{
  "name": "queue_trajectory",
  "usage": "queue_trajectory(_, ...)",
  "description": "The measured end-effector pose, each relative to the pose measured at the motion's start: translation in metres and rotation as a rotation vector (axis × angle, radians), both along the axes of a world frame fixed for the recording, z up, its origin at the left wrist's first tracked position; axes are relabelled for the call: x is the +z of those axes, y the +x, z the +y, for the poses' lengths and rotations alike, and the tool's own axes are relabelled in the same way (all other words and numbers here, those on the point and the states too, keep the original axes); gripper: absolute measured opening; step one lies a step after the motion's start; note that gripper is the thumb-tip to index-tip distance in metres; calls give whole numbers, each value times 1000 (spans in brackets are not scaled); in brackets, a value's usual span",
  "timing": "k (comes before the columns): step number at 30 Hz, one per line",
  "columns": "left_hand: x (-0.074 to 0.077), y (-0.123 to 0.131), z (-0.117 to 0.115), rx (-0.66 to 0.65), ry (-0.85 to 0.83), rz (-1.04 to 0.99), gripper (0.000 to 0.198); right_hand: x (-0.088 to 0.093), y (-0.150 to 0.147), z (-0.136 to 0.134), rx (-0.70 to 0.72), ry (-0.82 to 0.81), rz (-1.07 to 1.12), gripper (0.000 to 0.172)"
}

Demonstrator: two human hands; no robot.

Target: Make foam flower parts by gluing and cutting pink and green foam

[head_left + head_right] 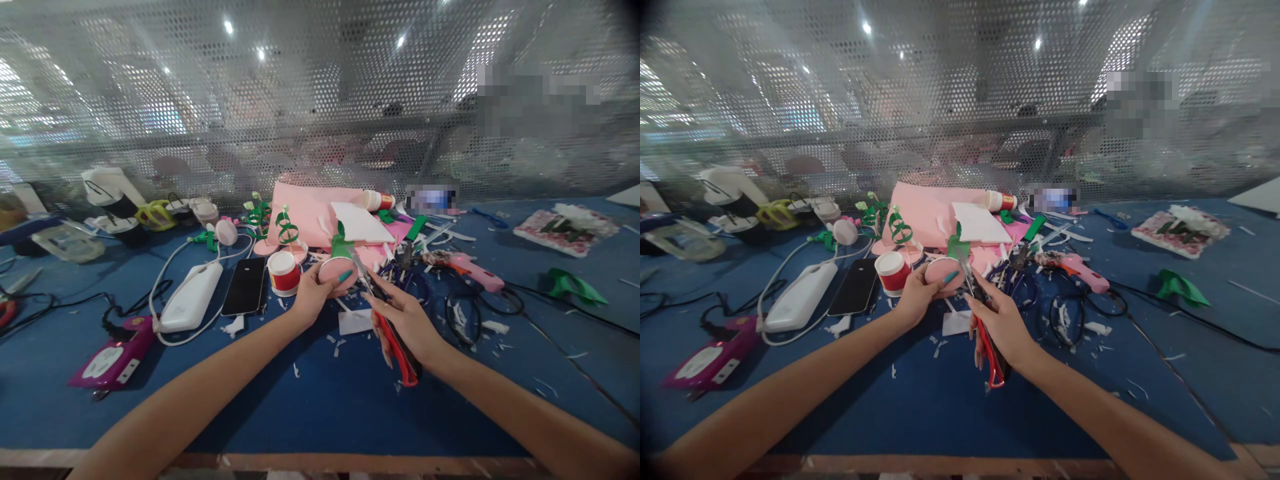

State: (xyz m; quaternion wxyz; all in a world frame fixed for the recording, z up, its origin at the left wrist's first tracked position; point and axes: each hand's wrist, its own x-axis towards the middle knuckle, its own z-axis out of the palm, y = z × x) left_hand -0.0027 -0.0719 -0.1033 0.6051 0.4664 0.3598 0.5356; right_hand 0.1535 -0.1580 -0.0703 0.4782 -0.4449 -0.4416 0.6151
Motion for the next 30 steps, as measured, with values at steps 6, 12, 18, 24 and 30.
queue_trajectory(6, -2, 1, 1, 5, 18, 7, 46, 4, 0, -1, 50, 31, -22, 73)
queue_trajectory(12, 0, 0, -2, -108, 73, 62, 37, 3, 3, -1, 108, 38, -40, 73)
queue_trajectory(18, -5, -1, 1, -107, 156, 99, 39, 4, 3, -2, 42, 93, -153, 72)
queue_trajectory(24, -8, -4, 3, -81, 251, 160, 37, 7, 4, -1, 56, 85, -183, 73)
queue_trajectory(30, -5, -4, 1, -68, 301, 273, 29, 5, 5, 0, 55, 98, -164, 72)
